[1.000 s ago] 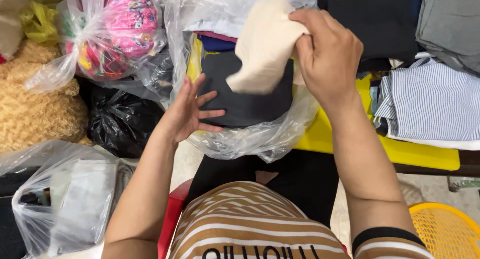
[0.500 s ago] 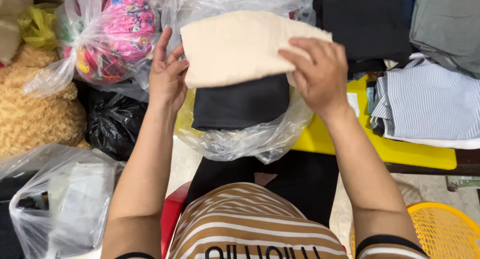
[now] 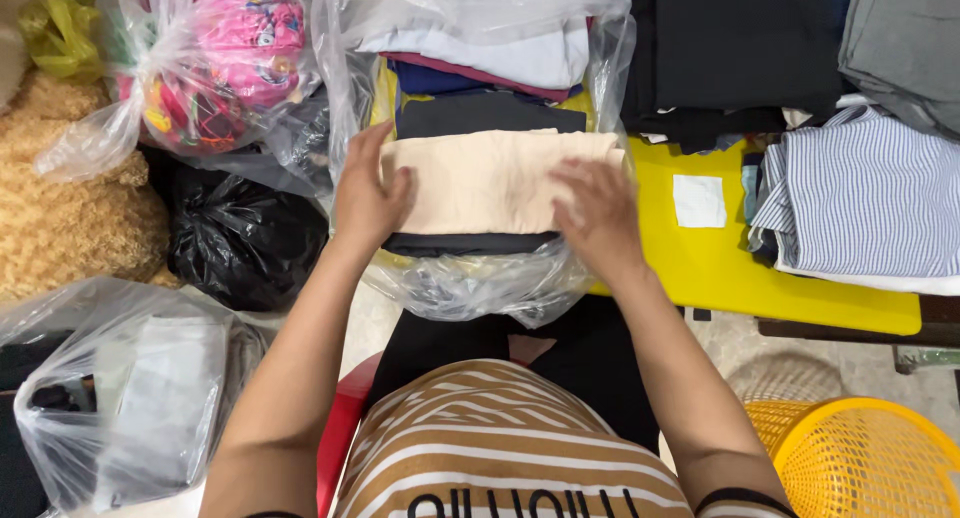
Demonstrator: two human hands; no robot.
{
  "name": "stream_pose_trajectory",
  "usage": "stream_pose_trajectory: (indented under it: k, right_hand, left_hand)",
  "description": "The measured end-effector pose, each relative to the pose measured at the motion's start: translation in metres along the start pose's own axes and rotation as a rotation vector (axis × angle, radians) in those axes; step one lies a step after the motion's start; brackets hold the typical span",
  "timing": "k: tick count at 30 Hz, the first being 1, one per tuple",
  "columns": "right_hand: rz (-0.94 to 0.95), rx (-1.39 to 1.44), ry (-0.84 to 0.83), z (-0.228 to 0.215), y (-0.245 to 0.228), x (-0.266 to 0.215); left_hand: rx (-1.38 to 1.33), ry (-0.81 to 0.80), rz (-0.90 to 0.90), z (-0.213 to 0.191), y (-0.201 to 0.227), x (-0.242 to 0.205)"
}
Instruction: The person removes folded garments from a plastic bag and stacks them on a yellow table. They handle shirts, pants, and patterned items, placing each piece into a growing pile. The person then places the empty bag on the table and continues stacking more folded clothes on top of it.
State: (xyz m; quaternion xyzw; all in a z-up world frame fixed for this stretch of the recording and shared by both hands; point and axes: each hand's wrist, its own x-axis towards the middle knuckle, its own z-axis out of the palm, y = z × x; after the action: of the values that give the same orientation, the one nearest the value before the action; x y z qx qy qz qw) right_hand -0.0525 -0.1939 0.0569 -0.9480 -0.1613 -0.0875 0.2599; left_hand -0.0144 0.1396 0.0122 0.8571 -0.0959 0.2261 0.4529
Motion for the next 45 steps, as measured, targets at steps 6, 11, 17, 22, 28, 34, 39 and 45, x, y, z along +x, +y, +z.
stream_pose_trajectory:
  k: [6,11,17,22,28,34,39,45]
  right_hand:
    - [-0.087,-0.268,0.216,-0.006,0.005,0.052]
    - [-0.148,-0.215,0.16,-0.02,0.003,0.028]
    - [-0.234,-0.149,0.184,-0.026,-0.012,-0.08]
    - [-0.106,-0.097,0.14,-0.003,-0.017,-0.121]
    - [-0.042,-0.114,0.145,0.01,-0.01,-0.13]
    - [-0.066,-0.172,0.15,-0.004,-0.004,-0.113]
    - [-0.227,-0.041,0.044,-0.023,0.018,-0.082]
    - [0.175,0.331,0.012,-0.032,0.033,-0.01]
  left_hand:
    - [0.215,-0.234,0.103,0.037,0.041,0.048]
    - [0.301,-0.448,0.12,0.016,0.072,0.067]
    - [0.368,-0.776,0.25,-0.035,0.088,0.0]
    - [0.219,-0.719,0.307,-0.041,0.092,-0.065]
    - [0.171,-0.688,0.223,-0.034,0.096,-0.089]
    - [0.14,-0.585,0.257,-0.04,0.101,-0.085]
    - [0.031,-0.6,0.219,-0.054,0.096,-0.074]
    - [0.188,-0.599,-0.131,-0.053,0.071,-0.016]
